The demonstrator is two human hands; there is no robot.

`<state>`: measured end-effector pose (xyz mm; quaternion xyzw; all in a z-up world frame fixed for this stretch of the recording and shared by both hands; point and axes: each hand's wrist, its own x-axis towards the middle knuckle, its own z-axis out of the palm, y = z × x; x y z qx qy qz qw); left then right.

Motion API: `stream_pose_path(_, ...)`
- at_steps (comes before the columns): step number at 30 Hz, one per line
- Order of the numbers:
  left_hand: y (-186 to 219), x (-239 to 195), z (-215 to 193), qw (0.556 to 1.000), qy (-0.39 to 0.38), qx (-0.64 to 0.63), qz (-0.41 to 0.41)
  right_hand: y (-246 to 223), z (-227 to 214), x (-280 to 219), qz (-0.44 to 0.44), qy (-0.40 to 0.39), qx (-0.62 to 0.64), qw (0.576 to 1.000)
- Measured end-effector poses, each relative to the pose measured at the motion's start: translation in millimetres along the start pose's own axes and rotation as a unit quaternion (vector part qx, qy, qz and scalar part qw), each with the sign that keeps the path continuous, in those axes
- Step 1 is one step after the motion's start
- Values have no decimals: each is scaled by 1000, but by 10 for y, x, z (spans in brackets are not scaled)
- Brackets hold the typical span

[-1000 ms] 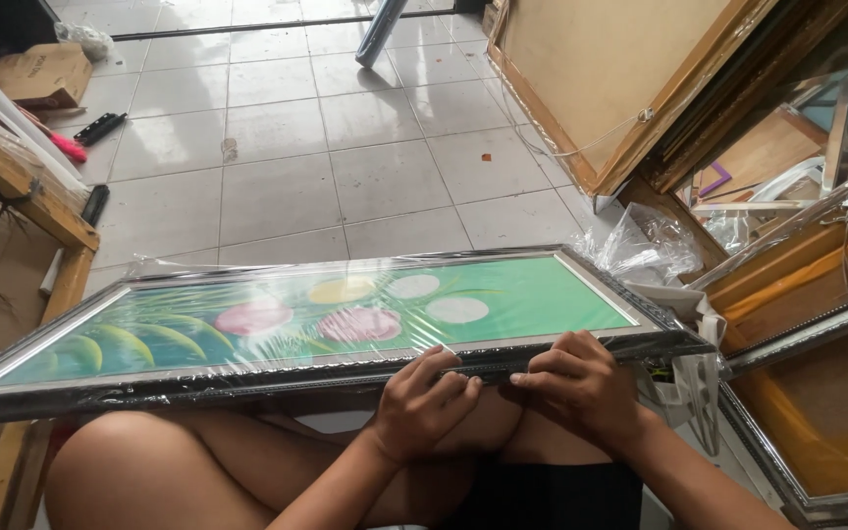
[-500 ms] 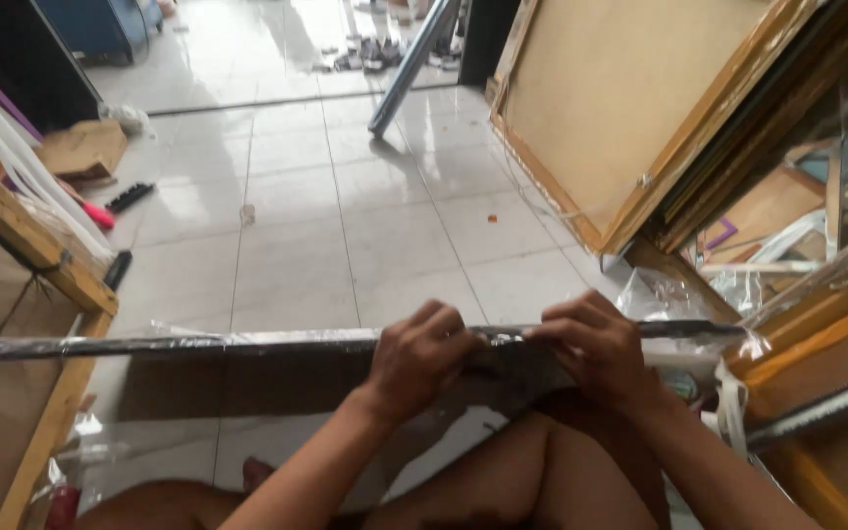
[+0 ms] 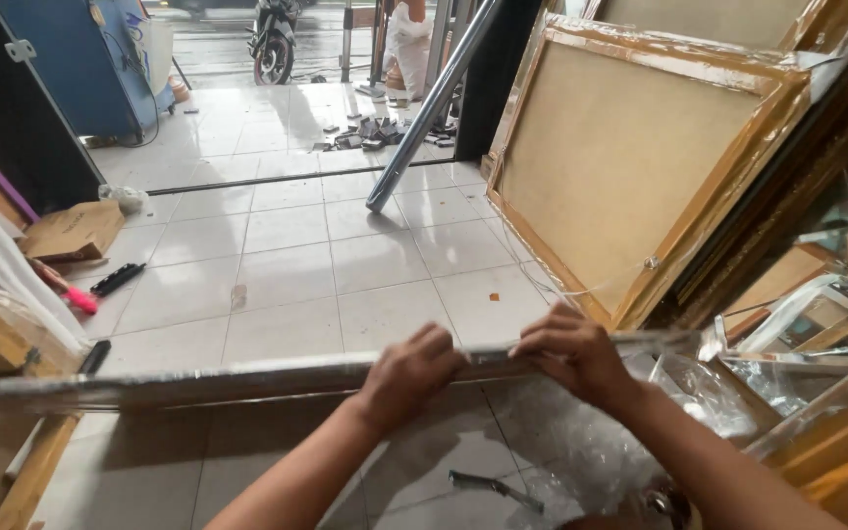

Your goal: The person wraps a framed artwork with plastic film using a utility knife to cut the film. They repeatedly flip the frame to cover both sides and trim excess film along the edges.

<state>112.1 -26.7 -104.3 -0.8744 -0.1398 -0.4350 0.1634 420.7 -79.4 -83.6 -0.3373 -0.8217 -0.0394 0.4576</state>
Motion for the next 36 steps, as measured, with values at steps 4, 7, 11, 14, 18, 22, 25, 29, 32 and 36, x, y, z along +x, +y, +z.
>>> stream_pose_path(4, -81, 7, -74, 998, 16, 54, 36, -74, 202, 157, -29, 40, -81, 995)
stream_pose_path(7, -318, 313, -174, 994, 51, 79, 55, 90, 149, 419, -52, 75, -137, 986)
stream_pose_path(11, -598, 585, -132, 997, 49, 53, 40, 112, 20, 730, -20, 62, -114, 991)
stream_pose_path(14, -736, 693, 54, 998, 59, 10, 26, 265, -35, 782, 1, 58, -112, 992)
stream_pose_path(18, -971, 786, 229, 999, 45, -7, 12, 505, -26, 885, 18, 37, -105, 994)
stream_pose_path(22, -1055, 876, 203, 994, 39, 95, 44, 695, 27, 960, 11, 29, -116, 993)
stream_pose_path(25, -1243, 878, 320, 994, 19, 89, 60, 952, 115, 970, -24, 23, -180, 983)
stream_pose_path(29, -1316, 933, 387, 996, 24, 71, 45, 1091, 160, 1015, -52, 25, -246, 967)
stream_pose_path(32, -1367, 962, 573, 999, 26, 2, -39, 1003, 190, 1129, -39, 24, -258, 965)
stream_pose_path(36, -1402, 1056, 769, 967, 37, -113, -227, 1036, 228, 1172, 70, -5, -226, 972)
